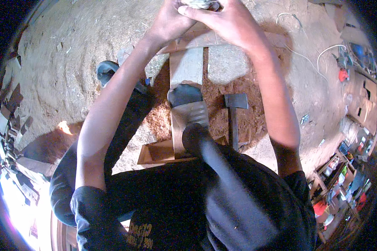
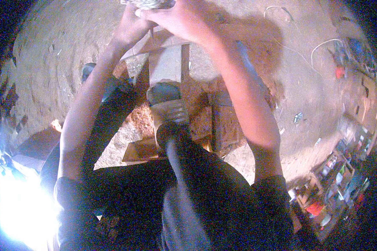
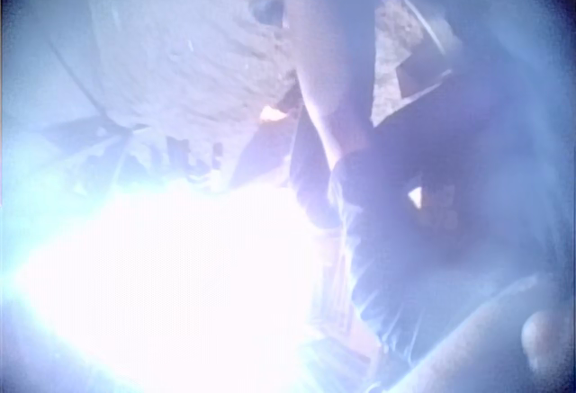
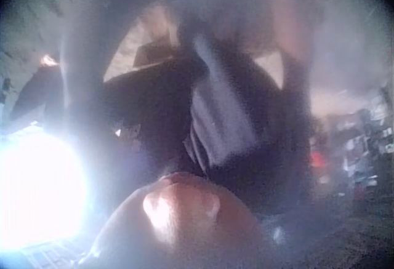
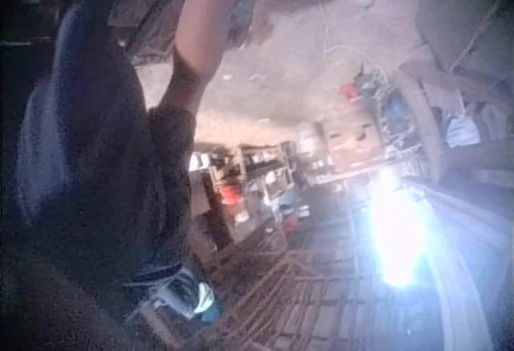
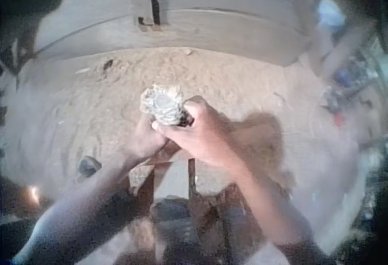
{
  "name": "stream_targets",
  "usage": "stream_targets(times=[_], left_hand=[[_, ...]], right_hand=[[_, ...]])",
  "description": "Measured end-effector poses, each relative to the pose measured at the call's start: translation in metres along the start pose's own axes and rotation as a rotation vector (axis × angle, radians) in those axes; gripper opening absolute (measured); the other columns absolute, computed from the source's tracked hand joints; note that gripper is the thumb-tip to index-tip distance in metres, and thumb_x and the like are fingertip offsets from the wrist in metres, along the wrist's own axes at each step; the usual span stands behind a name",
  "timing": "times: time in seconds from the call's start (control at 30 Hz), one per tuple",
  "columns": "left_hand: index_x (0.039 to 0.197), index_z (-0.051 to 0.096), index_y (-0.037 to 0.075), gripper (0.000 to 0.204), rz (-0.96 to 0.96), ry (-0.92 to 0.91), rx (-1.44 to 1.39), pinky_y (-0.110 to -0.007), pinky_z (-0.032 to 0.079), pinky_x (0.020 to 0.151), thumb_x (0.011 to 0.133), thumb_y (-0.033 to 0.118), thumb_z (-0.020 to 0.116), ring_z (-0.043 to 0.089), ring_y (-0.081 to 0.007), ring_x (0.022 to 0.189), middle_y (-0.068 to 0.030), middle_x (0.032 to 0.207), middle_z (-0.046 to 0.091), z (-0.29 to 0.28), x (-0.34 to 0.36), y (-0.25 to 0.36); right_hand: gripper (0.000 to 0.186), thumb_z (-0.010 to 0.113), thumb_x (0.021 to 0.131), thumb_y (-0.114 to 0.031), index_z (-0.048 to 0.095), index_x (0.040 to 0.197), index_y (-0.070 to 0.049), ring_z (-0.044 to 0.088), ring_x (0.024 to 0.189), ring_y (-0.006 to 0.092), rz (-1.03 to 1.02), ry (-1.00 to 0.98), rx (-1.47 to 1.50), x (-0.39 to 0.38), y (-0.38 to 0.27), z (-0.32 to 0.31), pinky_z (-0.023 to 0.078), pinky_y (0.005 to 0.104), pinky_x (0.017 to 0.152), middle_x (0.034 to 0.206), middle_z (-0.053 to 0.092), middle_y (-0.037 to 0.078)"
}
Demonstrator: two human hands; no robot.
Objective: The person carves a curved wooden piece using a chisel and mallet, then saws the piece with a hand saw. The person removes wood shavings by hand and continues shaping the wood.
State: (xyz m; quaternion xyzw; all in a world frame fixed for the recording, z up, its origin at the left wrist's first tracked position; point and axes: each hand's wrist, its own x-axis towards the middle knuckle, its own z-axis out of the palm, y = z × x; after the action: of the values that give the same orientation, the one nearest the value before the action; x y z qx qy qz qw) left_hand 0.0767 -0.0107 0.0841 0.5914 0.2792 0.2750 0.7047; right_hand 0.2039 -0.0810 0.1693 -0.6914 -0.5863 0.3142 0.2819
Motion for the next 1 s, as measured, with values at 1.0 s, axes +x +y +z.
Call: stream_targets(times=[1.0], left_hand=[[0.113, 0.059, 0.001, 0.025, 0.147, 0.008, 0.237, -0.035, 0.053, 0.076, 0.091, 0.012, 0.050, 0.063, -0.0185, 0.090, -0.0086, 0.098, 0.065, -0.043, -0.020, -0.080]], right_hand=[[0.027, 0.059, 0.094, -0.030, 0.054, 0.111, -0.010, 0.055, 0.056, 0.0151, 1.313, -0.203, 1.445, -0.322, 0.227, 0.110, 0.049, 0.0304, 0.053, 0.065, 0.053, 0.000]])
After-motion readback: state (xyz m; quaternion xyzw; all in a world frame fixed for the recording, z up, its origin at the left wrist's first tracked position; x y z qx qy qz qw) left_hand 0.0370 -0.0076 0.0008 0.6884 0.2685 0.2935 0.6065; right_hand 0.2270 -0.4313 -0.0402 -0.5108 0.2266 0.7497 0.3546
